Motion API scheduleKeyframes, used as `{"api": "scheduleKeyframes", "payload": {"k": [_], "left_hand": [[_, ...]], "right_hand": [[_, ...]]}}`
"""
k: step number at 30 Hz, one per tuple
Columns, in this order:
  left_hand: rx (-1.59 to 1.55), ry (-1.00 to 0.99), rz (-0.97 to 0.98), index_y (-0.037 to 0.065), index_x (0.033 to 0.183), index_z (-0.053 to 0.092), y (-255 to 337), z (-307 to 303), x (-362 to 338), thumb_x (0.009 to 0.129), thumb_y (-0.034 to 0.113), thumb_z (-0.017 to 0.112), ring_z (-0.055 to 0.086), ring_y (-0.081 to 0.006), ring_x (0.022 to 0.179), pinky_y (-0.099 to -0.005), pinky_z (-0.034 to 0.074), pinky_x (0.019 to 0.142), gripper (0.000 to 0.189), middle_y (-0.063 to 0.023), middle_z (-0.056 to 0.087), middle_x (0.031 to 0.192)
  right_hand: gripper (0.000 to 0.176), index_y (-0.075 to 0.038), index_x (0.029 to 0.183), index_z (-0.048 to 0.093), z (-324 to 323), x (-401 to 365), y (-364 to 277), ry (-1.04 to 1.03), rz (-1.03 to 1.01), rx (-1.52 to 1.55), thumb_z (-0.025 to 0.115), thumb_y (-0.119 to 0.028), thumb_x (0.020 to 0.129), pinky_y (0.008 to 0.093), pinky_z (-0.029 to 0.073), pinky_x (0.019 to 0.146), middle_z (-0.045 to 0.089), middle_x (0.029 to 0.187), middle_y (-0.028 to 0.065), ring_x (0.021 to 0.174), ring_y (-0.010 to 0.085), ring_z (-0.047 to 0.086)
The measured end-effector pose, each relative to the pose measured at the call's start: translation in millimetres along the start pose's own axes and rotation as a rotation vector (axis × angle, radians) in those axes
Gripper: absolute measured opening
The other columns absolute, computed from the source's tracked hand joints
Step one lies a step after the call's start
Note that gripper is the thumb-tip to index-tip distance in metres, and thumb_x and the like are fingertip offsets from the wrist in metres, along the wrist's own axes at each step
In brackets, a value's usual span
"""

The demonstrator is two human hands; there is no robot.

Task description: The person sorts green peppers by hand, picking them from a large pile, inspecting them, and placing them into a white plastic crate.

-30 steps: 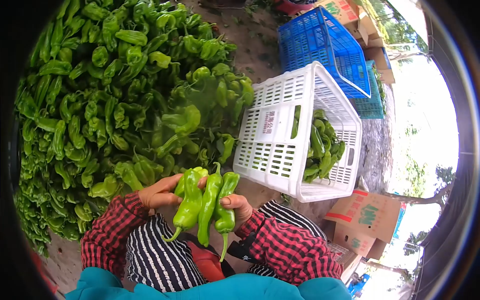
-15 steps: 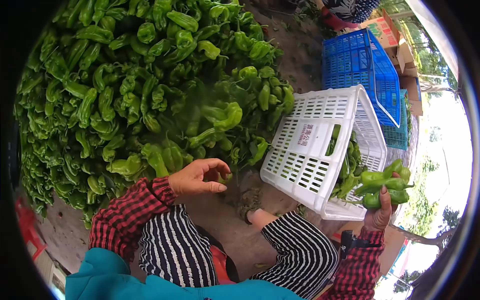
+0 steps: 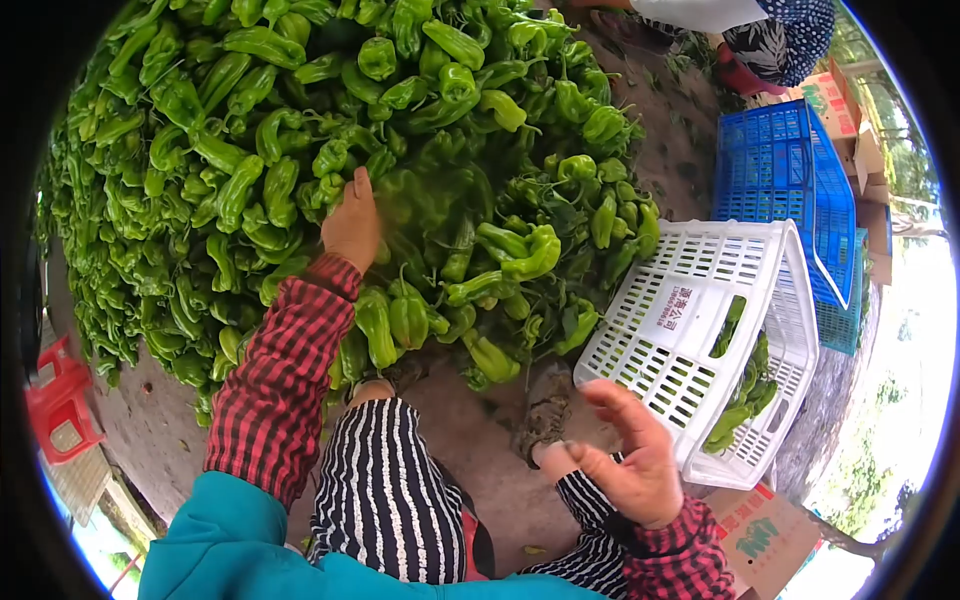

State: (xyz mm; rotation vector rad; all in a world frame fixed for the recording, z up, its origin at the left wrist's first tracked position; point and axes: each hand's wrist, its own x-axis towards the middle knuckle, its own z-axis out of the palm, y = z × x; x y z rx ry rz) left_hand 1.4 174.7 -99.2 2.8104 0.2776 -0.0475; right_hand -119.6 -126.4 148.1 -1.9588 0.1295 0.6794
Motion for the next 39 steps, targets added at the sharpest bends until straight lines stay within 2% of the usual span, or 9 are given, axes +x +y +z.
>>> {"api": "scheduleKeyframes", "payload": {"k": [6, 8, 16, 19, 21, 26, 29, 35, 39], "left_hand": [[-0.096, -0.057, -0.091, 0.004, 0.119, 0.043, -13.9, -7.3, -10.3, 0.069, 0.014, 0.065, 0.057, -0.0344, 0.092, -0.0429, 0.049, 0.075, 0.056, -0.0159, 0.057, 0.107], [-0.157, -0.375, -0.240, 0.003, 0.110, 0.050, -16.0, -21.7, -20.6, 0.068, 0.015, 0.064, 0.057, -0.0341, 0.092, -0.0408, 0.047, 0.077, 0.046, -0.0174, 0.059, 0.102], [-0.672, 0.319, 0.186, 0.003, 0.087, 0.043, 46.0, -17.5, -11.3, 0.061, 0.000, 0.064, 0.050, -0.0327, 0.072, -0.0380, 0.042, 0.067, 0.033, -0.0121, 0.047, 0.075], [-0.584, 0.222, 0.105, 0.002, 0.097, 0.045, 53.7, 26.5, 23.6, 0.067, 0.004, 0.067, 0.055, -0.0342, 0.081, -0.0375, 0.044, 0.071, 0.037, -0.0144, 0.054, 0.083], [-0.228, -0.473, 0.096, 0.000, 0.106, 0.046, 62.2, 33.5, 30.8, 0.072, 0.012, 0.068, 0.057, -0.0351, 0.092, -0.0386, 0.047, 0.077, 0.042, -0.0181, 0.058, 0.096], [-0.212, -0.473, 0.116, -0.001, 0.112, 0.046, 62.2, 24.8, 14.5, 0.075, 0.014, 0.068, 0.059, -0.0314, 0.094, -0.0394, 0.048, 0.078, 0.046, -0.0186, 0.059, 0.106], [-1.273, -0.438, -0.118, 0.003, 0.111, 0.052, 46.8, 14.1, -2.1, 0.075, 0.011, 0.072, 0.058, -0.0142, 0.077, -0.0267, 0.046, 0.064, 0.042, -0.0037, 0.060, 0.090], [-1.777, -0.863, -0.184, 0.008, 0.111, 0.054, 27.6, -34.2, -35.7, 0.082, 0.010, 0.066, 0.048, -0.0019, 0.062, -0.0191, 0.037, 0.052, 0.032, 0.0031, 0.059, 0.084], [-1.078, -0.652, 0.361, 0.001, 0.115, 0.048, 79.3, -41.2, -96.5, 0.080, 0.010, 0.063, 0.056, -0.0194, 0.089, -0.0294, 0.044, 0.079, 0.039, -0.0088, 0.057, 0.097]], "right_hand": [[0.046, -0.001, 0.122, 0.045, 65.4, 5.6, 30.4, -0.299, 0.166, 0.398, 0.065, -0.009, 0.082, 0.0289, 0.040, 0.093, 0.053, 0.116, 0.0079, 0.109, 0.0154, 0.049], [0.040, -0.002, 0.117, 0.048, 67.4, 5.7, 44.1, -0.261, 0.249, 0.440, 0.065, -0.006, 0.081, 0.0277, 0.042, 0.090, 0.055, 0.112, 0.0059, 0.105, 0.0136, 0.051], [0.032, -0.003, 0.113, 0.051, 62.4, 11.7, 62.5, -0.185, 0.373, 0.571, 0.062, -0.006, 0.083, 0.0235, 0.043, 0.085, 0.056, 0.103, 0.0023, 0.096, 0.0092, 0.052], [0.031, -0.003, 0.112, 0.051, 66.3, 10.3, 65.9, -0.208, 0.363, 0.557, 0.062, -0.006, 0.084, 0.0231, 0.043, 0.085, 0.056, 0.103, 0.0021, 0.096, 0.0091, 0.052], [0.031, -0.003, 0.112, 0.051, 68.3, 9.9, 69.0, -0.218, 0.356, 0.546, 0.062, -0.007, 0.084, 0.0230, 0.043, 0.084, 0.056, 0.103, 0.0020, 0.096, 0.0090, 0.052], [0.029, -0.003, 0.111, 0.052, 73.6, 11.1, 64.9, -0.297, 0.427, 0.553, 0.062, -0.007, 0.084, 0.0227, 0.043, 0.083, 0.055, 0.103, 0.0016, 0.094, 0.0085, 0.052], [0.029, -0.003, 0.111, 0.052, 73.2, 14.6, 63.9, -0.284, 0.409, 0.561, 0.062, -0.007, 0.084, 0.0226, 0.043, 0.083, 0.055, 0.103, 0.0015, 0.094, 0.0084, 0.052], [0.046, -0.004, 0.119, 0.047, 80.9, 25.2, 63.2, -0.131, 0.371, 0.666, 0.068, -0.008, 0.079, 0.0237, 0.043, 0.084, 0.050, 0.113, 0.0023, 0.102, 0.0113, 0.048], [0.073, -0.009, 0.132, 0.033, 93.0, 51.6, 61.4, 0.120, 0.175, 0.948, 0.075, -0.011, 0.072, 0.0317, 0.041, 0.089, 0.044, 0.121, 0.0032, 0.111, 0.0156, 0.043]]}}
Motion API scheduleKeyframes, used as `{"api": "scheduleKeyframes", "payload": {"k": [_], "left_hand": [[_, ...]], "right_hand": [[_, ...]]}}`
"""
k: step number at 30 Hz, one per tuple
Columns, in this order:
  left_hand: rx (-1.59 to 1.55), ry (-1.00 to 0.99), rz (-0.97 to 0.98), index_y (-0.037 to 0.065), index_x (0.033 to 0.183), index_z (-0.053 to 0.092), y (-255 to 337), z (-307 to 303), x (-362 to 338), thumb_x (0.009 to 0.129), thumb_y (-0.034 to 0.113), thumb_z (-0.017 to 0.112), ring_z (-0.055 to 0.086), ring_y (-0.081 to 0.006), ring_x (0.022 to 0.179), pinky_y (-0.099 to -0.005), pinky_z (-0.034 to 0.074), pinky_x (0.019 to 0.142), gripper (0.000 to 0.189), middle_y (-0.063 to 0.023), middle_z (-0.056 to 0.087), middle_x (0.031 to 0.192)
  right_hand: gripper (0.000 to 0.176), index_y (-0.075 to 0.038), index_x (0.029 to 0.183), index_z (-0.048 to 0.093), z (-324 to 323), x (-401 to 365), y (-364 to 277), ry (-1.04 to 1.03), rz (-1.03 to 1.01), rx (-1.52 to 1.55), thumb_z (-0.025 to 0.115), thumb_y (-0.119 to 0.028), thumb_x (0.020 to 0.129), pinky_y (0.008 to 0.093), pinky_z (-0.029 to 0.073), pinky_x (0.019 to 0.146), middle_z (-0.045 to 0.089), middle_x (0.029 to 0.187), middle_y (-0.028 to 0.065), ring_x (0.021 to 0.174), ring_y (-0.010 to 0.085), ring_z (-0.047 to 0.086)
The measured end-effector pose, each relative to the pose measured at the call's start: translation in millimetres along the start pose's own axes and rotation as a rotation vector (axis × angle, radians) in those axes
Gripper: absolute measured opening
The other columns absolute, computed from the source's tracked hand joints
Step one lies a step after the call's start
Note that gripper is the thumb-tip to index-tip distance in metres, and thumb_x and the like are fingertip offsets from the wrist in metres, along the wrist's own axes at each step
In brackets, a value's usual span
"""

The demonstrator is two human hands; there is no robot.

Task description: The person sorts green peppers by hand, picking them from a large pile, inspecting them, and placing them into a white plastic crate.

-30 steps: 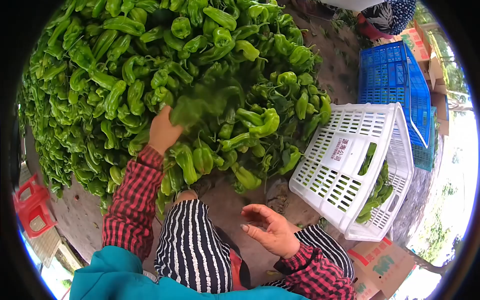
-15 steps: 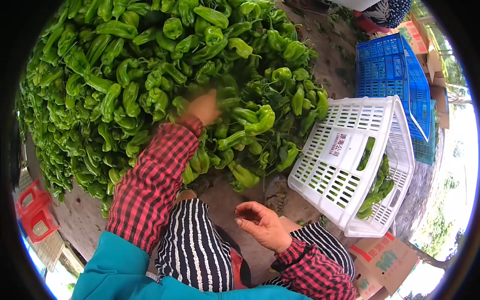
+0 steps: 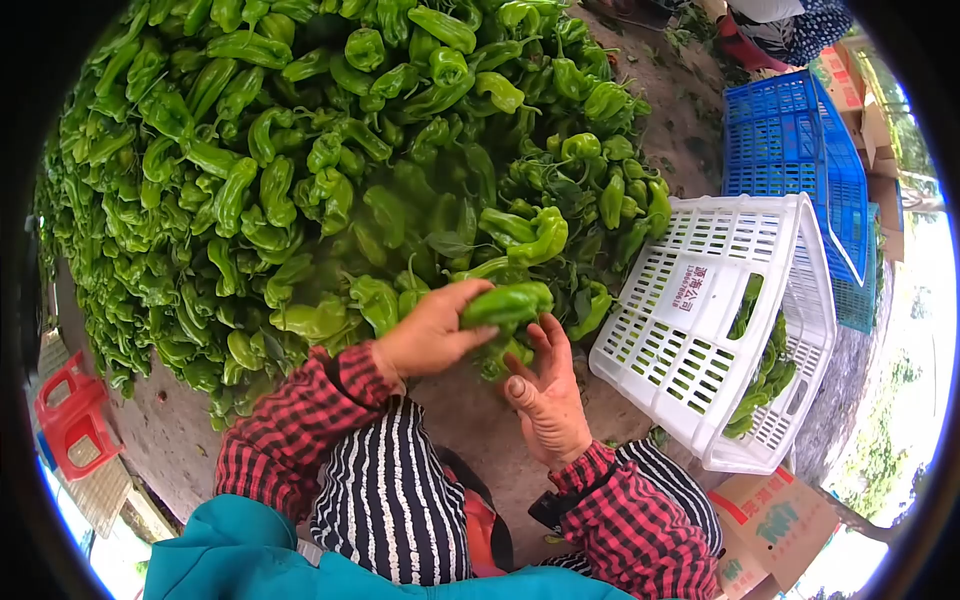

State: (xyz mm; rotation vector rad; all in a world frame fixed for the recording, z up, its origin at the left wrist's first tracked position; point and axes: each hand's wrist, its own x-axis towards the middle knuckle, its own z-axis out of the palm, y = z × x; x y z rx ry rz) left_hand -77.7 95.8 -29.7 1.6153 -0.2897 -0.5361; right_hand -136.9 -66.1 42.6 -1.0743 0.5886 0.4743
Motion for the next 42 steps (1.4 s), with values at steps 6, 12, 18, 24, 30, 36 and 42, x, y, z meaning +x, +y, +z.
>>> {"api": "scheduleKeyframes", "payload": {"k": [6, 12, 18, 24, 30, 36, 42], "left_hand": [[-0.059, -0.573, -0.102, -0.001, 0.103, 0.060, 21.5, -20.7, 21.3, 0.071, 0.035, 0.073, 0.059, -0.0223, 0.078, -0.0320, 0.047, 0.069, 0.049, -0.0151, 0.062, 0.096], [0.907, 0.229, -0.435, 0.002, 0.091, 0.060, -50.7, -21.4, 87.1, 0.074, 0.029, 0.064, 0.057, -0.0313, 0.091, -0.0384, 0.046, 0.077, 0.032, -0.0148, 0.063, 0.091], [0.349, 0.151, -0.487, -0.003, 0.096, 0.062, -50.2, -48.4, 70.9, 0.072, 0.020, 0.061, 0.061, -0.0214, 0.084, -0.0317, 0.048, 0.076, 0.033, -0.0113, 0.065, 0.090], [-0.865, 0.099, -0.276, -0.007, 0.114, 0.054, -24.3, -55.0, 31.7, 0.076, 0.007, 0.050, 0.057, -0.0215, 0.100, -0.0286, 0.043, 0.087, 0.040, -0.0161, 0.058, 0.111], [-0.402, -0.449, -0.055, -0.006, 0.105, 0.059, -5.3, -19.2, 28.9, 0.081, 0.014, 0.050, 0.061, -0.0193, 0.078, -0.0306, 0.051, 0.069, 0.033, -0.0133, 0.061, 0.095], [0.740, 0.148, -0.278, 0.006, 0.078, 0.065, -28.2, -39.9, 87.3, 0.077, 0.020, 0.062, 0.061, -0.0337, 0.069, -0.0387, 0.050, 0.060, 0.015, -0.0134, 0.065, 0.080], [1.284, 0.428, 0.372, 0.012, 0.100, 0.058, -85.1, -43.0, 158.2, 0.072, 0.006, 0.055, 0.046, -0.0241, 0.101, -0.0390, 0.036, 0.086, 0.028, -0.0046, 0.050, 0.112]], "right_hand": [[0.036, -0.009, 0.110, 0.050, -32.3, 10.9, 18.7, 0.259, 0.026, 0.358, 0.065, -0.021, 0.080, 0.0400, 0.046, 0.083, 0.059, 0.094, 0.0104, 0.090, 0.0253, 0.057], [0.037, -0.005, 0.107, 0.052, -36.3, 5.5, 8.9, 0.096, 0.166, 0.316, 0.062, -0.027, 0.079, 0.0416, 0.046, 0.083, 0.061, 0.094, 0.0138, 0.089, 0.0287, 0.058], [0.045, -0.001, 0.106, 0.055, -31.4, 3.7, 0.7, -0.110, 0.175, 0.262, 0.066, -0.028, 0.072, 0.0447, 0.044, 0.089, 0.046, 0.124, 0.0139, 0.106, 0.0271, 0.051], [0.052, -0.003, 0.108, 0.054, -19.4, 13.6, -7.7, -0.113, 0.036, 0.256, 0.071, -0.025, 0.064, 0.0415, 0.040, 0.095, 0.040, 0.129, 0.0068, 0.116, 0.0228, 0.044], [0.057, -0.004, 0.106, 0.055, -16.3, 12.9, -23.1, -0.193, -0.096, 0.002, 0.074, -0.028, 0.058, 0.0387, 0.035, 0.099, 0.041, 0.126, 0.0078, 0.119, 0.0236, 0.041], [0.055, -0.001, 0.108, 0.050, -21.5, 5.9, -33.7, -0.028, -0.136, 0.267, 0.068, -0.030, 0.066, 0.0415, 0.036, 0.097, 0.046, 0.116, 0.0127, 0.111, 0.0295, 0.047], [0.056, -0.002, 0.104, 0.050, -12.7, -8.9, -32.3, -0.156, -0.041, 0.205, 0.067, -0.040, 0.066, 0.0507, 0.040, 0.094, 0.047, 0.113, 0.0159, 0.109, 0.0340, 0.049]]}}
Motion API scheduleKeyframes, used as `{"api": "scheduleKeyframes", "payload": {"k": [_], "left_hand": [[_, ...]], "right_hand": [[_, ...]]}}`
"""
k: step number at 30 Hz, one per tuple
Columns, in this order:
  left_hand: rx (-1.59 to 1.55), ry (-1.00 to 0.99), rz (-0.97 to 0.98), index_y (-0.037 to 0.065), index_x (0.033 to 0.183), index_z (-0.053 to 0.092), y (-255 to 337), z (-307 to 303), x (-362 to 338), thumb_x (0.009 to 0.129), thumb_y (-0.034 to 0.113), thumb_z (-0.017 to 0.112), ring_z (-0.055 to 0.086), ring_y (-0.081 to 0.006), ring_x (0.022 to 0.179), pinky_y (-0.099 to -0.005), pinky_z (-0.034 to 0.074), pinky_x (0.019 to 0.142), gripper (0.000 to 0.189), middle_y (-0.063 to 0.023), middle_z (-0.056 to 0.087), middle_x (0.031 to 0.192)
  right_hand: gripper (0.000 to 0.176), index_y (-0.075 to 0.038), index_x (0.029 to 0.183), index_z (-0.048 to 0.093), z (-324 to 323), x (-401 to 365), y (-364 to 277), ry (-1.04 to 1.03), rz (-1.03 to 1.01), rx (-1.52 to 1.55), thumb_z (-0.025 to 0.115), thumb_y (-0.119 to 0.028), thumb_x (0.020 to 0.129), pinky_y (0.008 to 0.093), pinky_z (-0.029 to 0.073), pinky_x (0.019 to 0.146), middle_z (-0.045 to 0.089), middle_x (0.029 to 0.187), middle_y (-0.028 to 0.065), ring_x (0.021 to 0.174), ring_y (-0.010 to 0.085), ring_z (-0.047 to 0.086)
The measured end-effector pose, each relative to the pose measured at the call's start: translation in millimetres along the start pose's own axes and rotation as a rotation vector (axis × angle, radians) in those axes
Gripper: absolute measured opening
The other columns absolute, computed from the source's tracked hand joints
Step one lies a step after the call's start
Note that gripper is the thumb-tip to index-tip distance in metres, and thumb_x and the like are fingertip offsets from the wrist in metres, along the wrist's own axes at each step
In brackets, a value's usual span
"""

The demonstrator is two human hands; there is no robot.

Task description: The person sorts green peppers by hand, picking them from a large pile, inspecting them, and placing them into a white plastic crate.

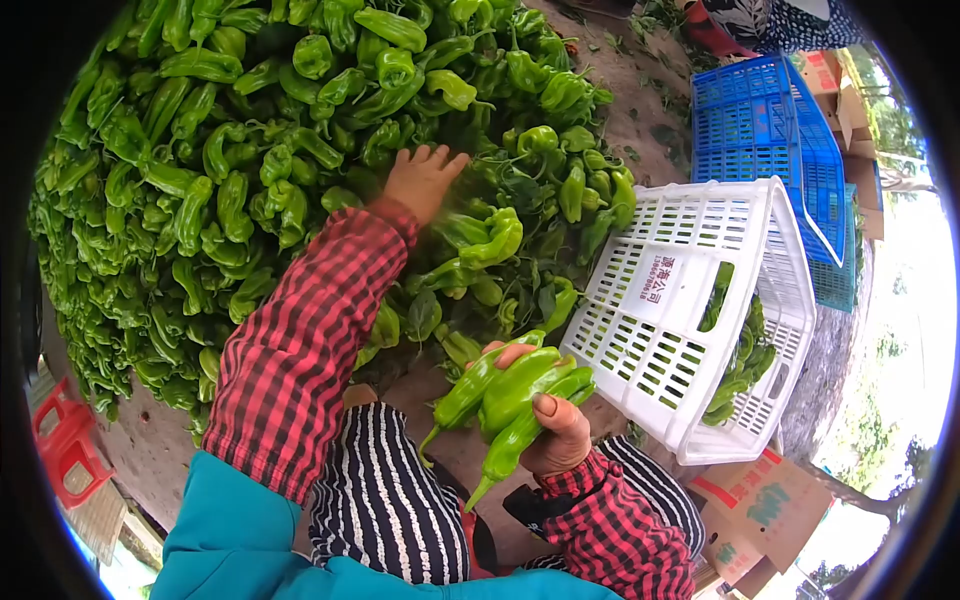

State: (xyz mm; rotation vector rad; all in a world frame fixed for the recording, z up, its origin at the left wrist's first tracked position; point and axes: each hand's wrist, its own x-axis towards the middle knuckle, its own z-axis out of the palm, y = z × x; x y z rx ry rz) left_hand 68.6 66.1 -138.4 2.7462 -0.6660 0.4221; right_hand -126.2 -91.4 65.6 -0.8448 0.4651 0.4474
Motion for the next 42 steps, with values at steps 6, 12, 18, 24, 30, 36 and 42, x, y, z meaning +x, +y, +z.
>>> {"api": "scheduleKeyframes", "payload": {"k": [6, 12, 18, 24, 30, 36, 42], "left_hand": [[0.129, -0.489, 0.006, 0.013, 0.099, 0.057, -22.5, -36.8, -4.4, 0.073, 0.008, 0.055, 0.043, -0.0234, 0.110, -0.0397, 0.033, 0.093, 0.026, -0.0067, 0.050, 0.107], [-0.378, -0.121, -0.122, 0.006, 0.112, 0.050, -14.0, -72.5, -63.8, 0.081, 0.012, 0.058, 0.051, -0.0253, 0.096, -0.0367, 0.039, 0.087, 0.033, -0.0102, 0.053, 0.100], [-1.640, -0.588, -0.385, 0.002, 0.122, 0.048, 45.8, -132.5, -78.8, 0.091, 0.031, 0.054, 0.043, -0.0024, 0.064, -0.0190, 0.037, 0.055, 0.044, 0.0042, 0.053, 0.083], [-1.580, -1.184, -0.164, -0.002, 0.104, 0.061, 33.8, -118.7, -47.3, 0.083, 0.044, 0.061, 0.052, -0.0063, 0.072, -0.0235, 0.043, 0.061, 0.050, -0.0014, 0.061, 0.084], [-0.068, -0.539, -0.534, 0.009, 0.105, 0.054, 6.0, -42.9, -15.8, 0.083, 0.033, 0.059, 0.055, -0.0315, 0.097, -0.0432, 0.044, 0.082, 0.033, -0.0148, 0.059, 0.101], [-0.364, -0.364, -0.659, 0.008, 0.101, 0.058, -9.5, -20.7, -36.7, 0.079, 0.005, 0.050, 0.060, -0.0336, 0.087, -0.0413, 0.048, 0.077, 0.024, -0.0170, 0.064, 0.088], [-0.733, -0.048, -0.639, 0.002, 0.101, 0.058, -36.0, -46.2, -63.5, 0.082, 0.002, 0.048, 0.062, -0.0269, 0.080, -0.0337, 0.049, 0.070, 0.021, -0.0165, 0.063, 0.087]], "right_hand": [[0.060, -0.001, 0.103, 0.051, -3.4, -0.3, -5.9, 0.018, 0.000, 0.040, 0.069, -0.043, 0.062, 0.0517, 0.041, 0.094, 0.047, 0.110, 0.0147, 0.103, 0.0318, 0.053], [0.062, 0.000, 0.103, 0.053, -7.1, 4.2, -3.6, 0.013, 0.019, -0.034, 0.072, -0.039, 0.059, 0.0473, 0.046, 0.089, 0.040, 0.124, 0.0149, 0.100, 0.0324, 0.056], [0.065, 0.000, 0.107, 0.050, -4.5, 8.7, 0.0, -0.139, 0.020, -0.139, 0.075, -0.032, 0.056, 0.0432, 0.048, 0.086, 0.041, 0.127, 0.0233, 0.098, 0.0349, 0.057], [0.064, 0.000, 0.107, 0.049, -4.0, 3.4, -9.4, -0.098, 0.049, -0.045, 0.071, -0.038, 0.060, 0.0424, 0.048, 0.082, 0.055, 0.104, 0.0240, 0.094, 0.0317, 0.057], [0.072, -0.001, 0.116, 0.041, 15.8, -40.1, -90.4, -0.052, -0.456, -0.261, 0.063, -0.050, 0.069, 0.0487, 0.046, 0.084, 0.049, 0.110, 0.0280, 0.099, 0.0380, 0.053], [0.063, -0.004, 0.130, 0.035, -59.1, -111.3, -229.6, 0.616, -0.769, -0.905, 0.063, -0.031, 0.081, 0.0408, 0.039, 0.095, 0.047, 0.119, 0.0176, 0.110, 0.0268, 0.048], [0.074, -0.008, 0.133, 0.036, -126.6, -128.5, -258.2, 1.089, -0.311, -1.983, 0.075, -0.022, 0.071, 0.0408, 0.021, 0.106, 0.034, 0.136, 0.0142, 0.128, 0.0262, 0.028]]}}
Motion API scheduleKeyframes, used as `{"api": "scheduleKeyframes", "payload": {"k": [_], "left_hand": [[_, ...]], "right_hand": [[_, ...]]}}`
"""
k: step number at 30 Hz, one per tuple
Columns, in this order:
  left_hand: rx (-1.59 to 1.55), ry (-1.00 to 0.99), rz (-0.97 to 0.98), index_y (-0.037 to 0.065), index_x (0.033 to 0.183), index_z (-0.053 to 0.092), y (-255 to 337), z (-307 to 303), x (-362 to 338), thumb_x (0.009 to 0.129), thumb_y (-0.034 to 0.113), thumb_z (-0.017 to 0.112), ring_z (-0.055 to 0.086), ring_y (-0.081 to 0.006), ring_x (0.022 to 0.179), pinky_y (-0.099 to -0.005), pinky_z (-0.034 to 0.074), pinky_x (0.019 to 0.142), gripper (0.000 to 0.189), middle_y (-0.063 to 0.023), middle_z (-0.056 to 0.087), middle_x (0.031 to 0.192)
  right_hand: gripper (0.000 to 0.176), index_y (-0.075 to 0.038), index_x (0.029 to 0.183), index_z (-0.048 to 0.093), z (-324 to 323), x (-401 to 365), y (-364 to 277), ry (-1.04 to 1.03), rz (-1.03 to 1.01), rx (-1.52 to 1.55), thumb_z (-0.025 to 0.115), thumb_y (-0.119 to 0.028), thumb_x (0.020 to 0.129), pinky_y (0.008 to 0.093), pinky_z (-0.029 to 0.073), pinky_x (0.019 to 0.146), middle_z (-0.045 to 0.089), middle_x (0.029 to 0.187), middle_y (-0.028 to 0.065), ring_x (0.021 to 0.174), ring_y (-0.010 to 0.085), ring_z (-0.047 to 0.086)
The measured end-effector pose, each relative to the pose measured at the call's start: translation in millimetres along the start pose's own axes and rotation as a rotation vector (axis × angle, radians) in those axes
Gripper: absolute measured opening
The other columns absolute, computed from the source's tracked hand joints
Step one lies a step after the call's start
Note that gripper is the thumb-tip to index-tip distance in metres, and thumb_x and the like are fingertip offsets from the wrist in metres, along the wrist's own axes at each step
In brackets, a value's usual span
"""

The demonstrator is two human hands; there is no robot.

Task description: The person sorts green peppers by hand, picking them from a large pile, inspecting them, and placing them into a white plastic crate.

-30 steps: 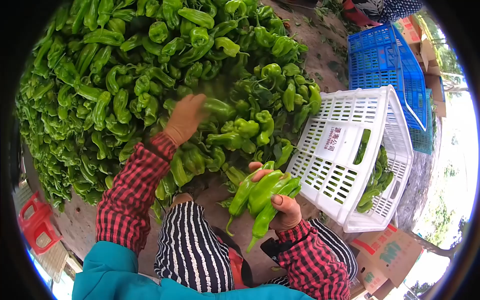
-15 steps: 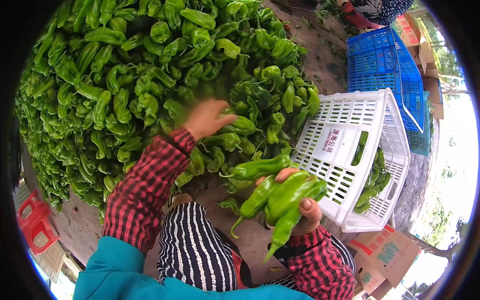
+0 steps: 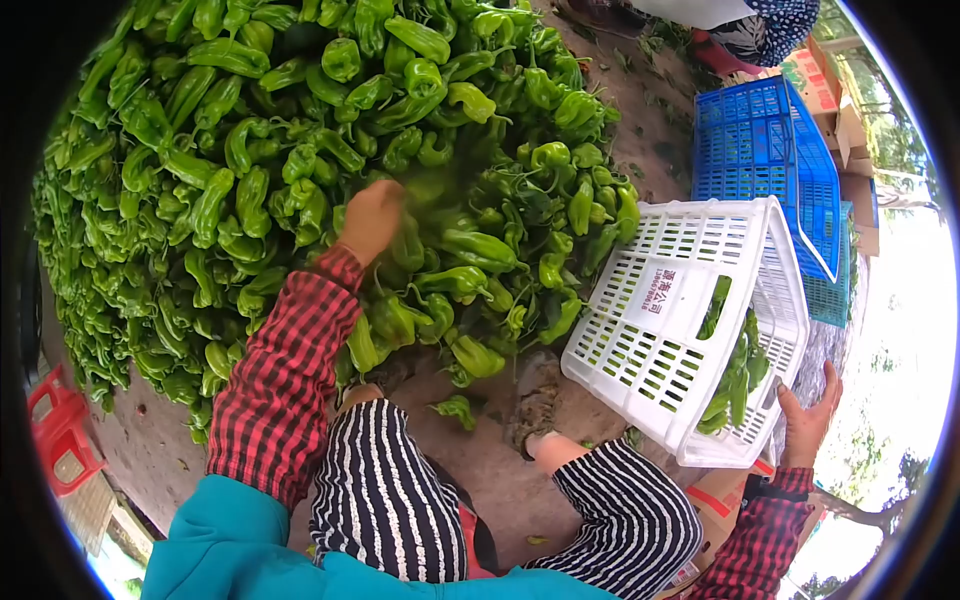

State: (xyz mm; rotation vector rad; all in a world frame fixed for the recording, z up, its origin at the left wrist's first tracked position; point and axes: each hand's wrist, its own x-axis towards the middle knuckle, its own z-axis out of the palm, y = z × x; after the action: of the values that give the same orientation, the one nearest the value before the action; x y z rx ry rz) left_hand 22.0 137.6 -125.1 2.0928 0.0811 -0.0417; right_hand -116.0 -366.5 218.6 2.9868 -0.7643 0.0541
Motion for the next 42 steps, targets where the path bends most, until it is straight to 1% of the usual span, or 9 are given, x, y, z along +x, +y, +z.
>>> {"api": "scheduleKeyframes", "payload": {"k": [2, 6, 9, 13, 16, 21, 26, 33, 42], "left_hand": [[-0.405, -0.107, -0.166, 0.002, 0.102, 0.057, 18.9, -15.5, -16.6, 0.084, 0.001, 0.047, 0.061, -0.0206, 0.079, -0.0295, 0.048, 0.068, 0.020, -0.0113, 0.062, 0.088], [-1.370, -0.346, -0.356, 0.001, 0.109, 0.054, 35.7, -29.8, -64.6, 0.087, 0.000, 0.048, 0.055, -0.0082, 0.078, -0.0230, 0.045, 0.066, 0.023, -0.0017, 0.057, 0.093], [-1.389, -0.378, -0.470, 0.003, 0.109, 0.054, 72.3, -38.6, -90.6, 0.088, 0.000, 0.047, 0.054, -0.0088, 0.081, -0.0244, 0.046, 0.069, 0.023, -0.0026, 0.057, 0.092], [-0.823, -0.918, 0.059, 0.001, 0.107, 0.056, 102.6, -34.5, -111.4, 0.088, 0.003, 0.050, 0.054, -0.0096, 0.090, -0.0257, 0.044, 0.082, 0.020, -0.0031, 0.059, 0.097], [-0.892, -1.243, -0.030, 0.000, 0.104, 0.059, 102.2, -18.9, -105.6, 0.086, 0.005, 0.054, 0.055, -0.0102, 0.089, -0.0255, 0.044, 0.081, 0.020, -0.0039, 0.061, 0.093], [0.346, -0.195, 0.188, 0.000, 0.079, 0.058, 33.9, 18.0, -43.0, 0.077, 0.009, 0.054, 0.059, -0.0358, 0.074, -0.0438, 0.047, 0.066, 0.011, -0.0181, 0.061, 0.079], [0.923, -0.443, 0.046, 0.004, 0.079, 0.064, 34.9, 17.0, -24.3, 0.072, 0.029, 0.065, 0.059, -0.0298, 0.071, -0.0394, 0.046, 0.064, 0.026, -0.0155, 0.062, 0.078], [0.039, -0.193, -0.170, 0.001, 0.080, 0.057, 14.8, 0.8, -38.8, 0.074, 0.016, 0.058, 0.059, -0.0344, 0.070, -0.0413, 0.047, 0.065, 0.016, -0.0183, 0.062, 0.079], [0.724, -0.381, -0.212, 0.002, 0.103, 0.052, 27.2, 34.6, -27.5, 0.071, 0.024, 0.068, 0.060, -0.0278, 0.092, -0.0369, 0.051, 0.073, 0.042, -0.0130, 0.064, 0.091]], "right_hand": [[0.073, -0.009, 0.135, 0.033, 6.0, -27.5, -83.0, 0.049, -0.141, 0.444, 0.071, -0.022, 0.074, 0.0422, 0.017, 0.107, 0.031, 0.139, 0.0137, 0.130, 0.0276, 0.024], [0.063, -0.005, 0.134, 0.035, 33.6, -97.1, -190.1, -0.495, -0.033, 1.184, 0.066, -0.012, 0.079, 0.0343, 0.032, 0.100, 0.039, 0.134, 0.0071, 0.120, 0.0209, 0.038], [0.063, -0.006, 0.134, 0.032, 71.7, -131.3, -224.5, -1.072, 0.367, 1.678, 0.065, -0.014, 0.081, 0.0342, 0.036, 0.095, 0.040, 0.132, 0.0061, 0.118, 0.0200, 0.039], [0.057, -0.010, 0.132, 0.036, 119.3, -156.4, -245.2, -1.038, 0.583, 1.952, 0.063, -0.022, 0.084, 0.0408, 0.038, 0.095, 0.043, 0.131, 0.0098, 0.116, 0.0239, 0.045], [0.033, -0.011, 0.111, 0.049, 146.8, -156.2, -223.0, -0.971, 0.847, 1.965, 0.064, -0.018, 0.083, 0.0416, 0.043, 0.087, 0.053, 0.108, 0.0080, 0.096, 0.0213, 0.053], [0.020, -0.010, 0.095, 0.053, 134.7, -154.2, -220.7, -0.965, 0.835, 1.856, 0.062, -0.002, 0.079, 0.0384, 0.046, 0.070, 0.055, 0.086, 0.0049, 0.073, 0.0183, 0.054], [0.029, -0.003, 0.101, 0.053, 134.4, -163.1, -230.2, -1.060, 0.765, 1.775, 0.068, -0.003, 0.077, 0.0336, 0.047, 0.061, 0.057, 0.084, 0.0064, 0.072, 0.0171, 0.056], [0.024, -0.002, 0.099, 0.054, 131.5, -160.8, -228.1, -1.137, 0.786, 1.707, 0.067, -0.009, 0.080, 0.0325, 0.048, 0.063, 0.057, 0.085, 0.0074, 0.075, 0.0173, 0.056], [0.027, -0.011, 0.099, 0.050, 127.1, -168.3, -231.3, -1.252, 0.731, 1.797, 0.067, -0.019, 0.080, 0.0339, 0.043, 0.062, 0.052, 0.092, 0.0070, 0.071, 0.0169, 0.050]]}}
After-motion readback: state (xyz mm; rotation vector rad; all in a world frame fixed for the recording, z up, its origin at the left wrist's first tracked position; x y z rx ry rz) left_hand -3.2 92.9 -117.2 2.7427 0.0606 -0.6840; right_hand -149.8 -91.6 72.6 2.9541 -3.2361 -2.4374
